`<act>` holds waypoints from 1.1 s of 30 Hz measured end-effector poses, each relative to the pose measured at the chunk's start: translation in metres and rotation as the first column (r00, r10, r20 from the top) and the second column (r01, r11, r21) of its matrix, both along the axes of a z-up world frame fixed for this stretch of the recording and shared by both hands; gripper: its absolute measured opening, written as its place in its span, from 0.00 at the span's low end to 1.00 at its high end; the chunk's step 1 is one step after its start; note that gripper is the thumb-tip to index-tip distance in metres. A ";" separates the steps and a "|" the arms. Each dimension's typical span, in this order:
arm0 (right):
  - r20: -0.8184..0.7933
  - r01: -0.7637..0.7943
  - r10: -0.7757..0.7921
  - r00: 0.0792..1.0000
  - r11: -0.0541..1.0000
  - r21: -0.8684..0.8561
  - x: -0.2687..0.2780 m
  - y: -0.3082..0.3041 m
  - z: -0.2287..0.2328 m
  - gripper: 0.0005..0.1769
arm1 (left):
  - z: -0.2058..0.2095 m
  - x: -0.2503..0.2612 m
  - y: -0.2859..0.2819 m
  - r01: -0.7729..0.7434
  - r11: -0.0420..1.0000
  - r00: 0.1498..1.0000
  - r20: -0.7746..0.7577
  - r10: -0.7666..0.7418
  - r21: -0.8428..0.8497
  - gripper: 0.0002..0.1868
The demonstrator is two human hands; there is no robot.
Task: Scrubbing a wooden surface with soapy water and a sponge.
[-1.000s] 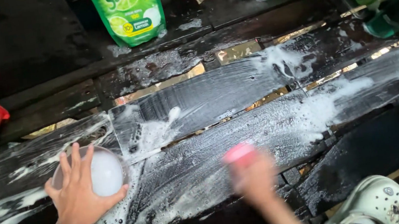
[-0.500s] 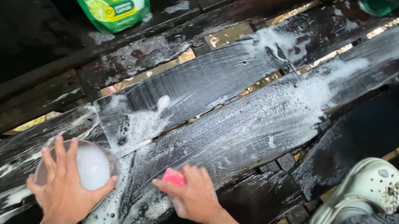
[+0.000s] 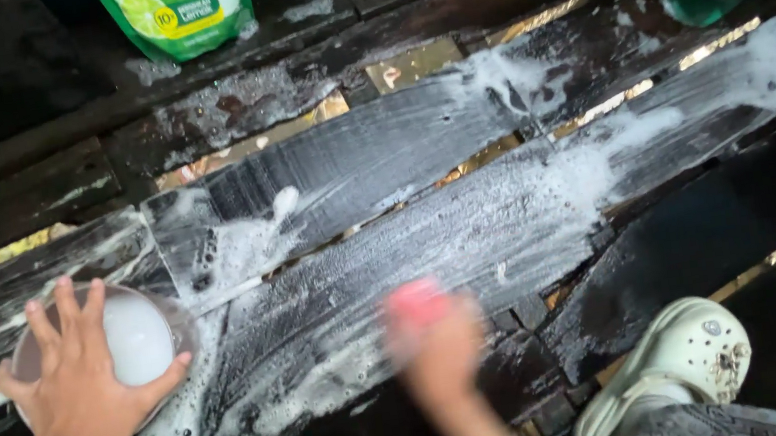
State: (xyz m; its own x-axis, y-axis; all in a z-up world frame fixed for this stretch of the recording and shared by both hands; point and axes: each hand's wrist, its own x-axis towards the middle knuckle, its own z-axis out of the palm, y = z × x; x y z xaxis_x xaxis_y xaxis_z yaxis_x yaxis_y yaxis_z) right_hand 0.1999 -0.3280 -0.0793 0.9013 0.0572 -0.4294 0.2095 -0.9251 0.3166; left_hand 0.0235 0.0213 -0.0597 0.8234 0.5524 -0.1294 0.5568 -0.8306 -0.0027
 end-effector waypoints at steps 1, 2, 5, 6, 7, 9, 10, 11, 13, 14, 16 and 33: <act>0.256 -0.292 0.182 0.950 0.809 0.511 -0.033 0.010 -0.014 0.10 | 0.004 0.000 -0.002 -0.014 1.000 1.000 -0.015 0.014 0.002 0.71; 0.549 -0.571 0.165 0.820 0.318 0.757 -0.065 0.020 -0.026 0.07 | 0.008 0.000 -0.004 -0.028 1.000 0.999 -0.030 0.028 0.004 0.71; 0.552 -0.650 0.343 0.760 0.427 0.629 -0.037 0.020 0.023 0.10 | 0.000 -0.002 0.000 -0.022 1.000 1.000 -0.002 0.022 -0.013 0.71; 0.550 -0.644 0.337 0.764 0.436 0.629 -0.011 -0.003 0.003 0.10 | 0.000 0.000 0.001 -0.011 1.000 1.000 -0.003 0.011 -0.016 0.71; 0.306 -0.286 0.091 0.948 0.668 0.687 0.015 -0.026 -0.017 0.14 | 0.001 -0.001 0.000 -0.017 1.000 1.000 0.007 0.017 -0.017 0.71; 0.066 0.128 -0.218 0.974 0.763 0.634 0.069 -0.079 -0.046 0.27 | 0.002 -0.004 -0.002 -0.019 1.000 1.000 0.023 0.019 -0.010 0.71; 0.310 0.116 -0.350 0.884 0.807 0.579 0.097 -0.109 -0.056 0.24 | 0.003 -0.006 -0.004 -0.030 1.000 0.999 0.027 0.029 0.004 0.71; 0.546 0.119 -0.434 0.717 0.847 0.518 0.133 -0.139 -0.064 0.28 | 0.001 0.000 -0.005 -0.039 0.999 0.998 0.040 0.039 0.016 0.71; 0.588 0.089 -0.459 0.666 0.832 0.548 0.141 -0.122 -0.045 0.28 | -0.016 -0.007 0.008 -0.029 0.998 0.999 0.013 0.029 0.058 0.71; 0.618 0.062 -0.478 0.624 0.819 0.570 0.145 -0.116 -0.035 0.27 | -0.027 -0.013 0.012 -0.023 0.995 0.999 -0.031 0.026 0.094 0.72; 0.623 -0.049 -0.441 0.646 0.791 0.610 0.100 -0.076 -0.040 0.26 | -0.035 -0.015 0.012 -0.011 0.995 1.000 0.014 0.009 0.103 0.72; 0.718 -0.489 -0.162 0.676 0.630 0.603 0.122 -0.042 -0.028 0.17 | -0.006 -0.010 0.009 -0.009 0.998 0.997 0.071 0.005 0.055 0.73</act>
State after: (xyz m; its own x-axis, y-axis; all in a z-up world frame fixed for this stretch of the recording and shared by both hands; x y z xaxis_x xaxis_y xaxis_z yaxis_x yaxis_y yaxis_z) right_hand 0.3215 -0.3703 -0.1071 0.8181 0.2156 0.5331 0.4200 -0.8573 -0.2976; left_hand 0.0140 0.0301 -0.0659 0.8257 0.5626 -0.0398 0.5628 -0.8266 -0.0085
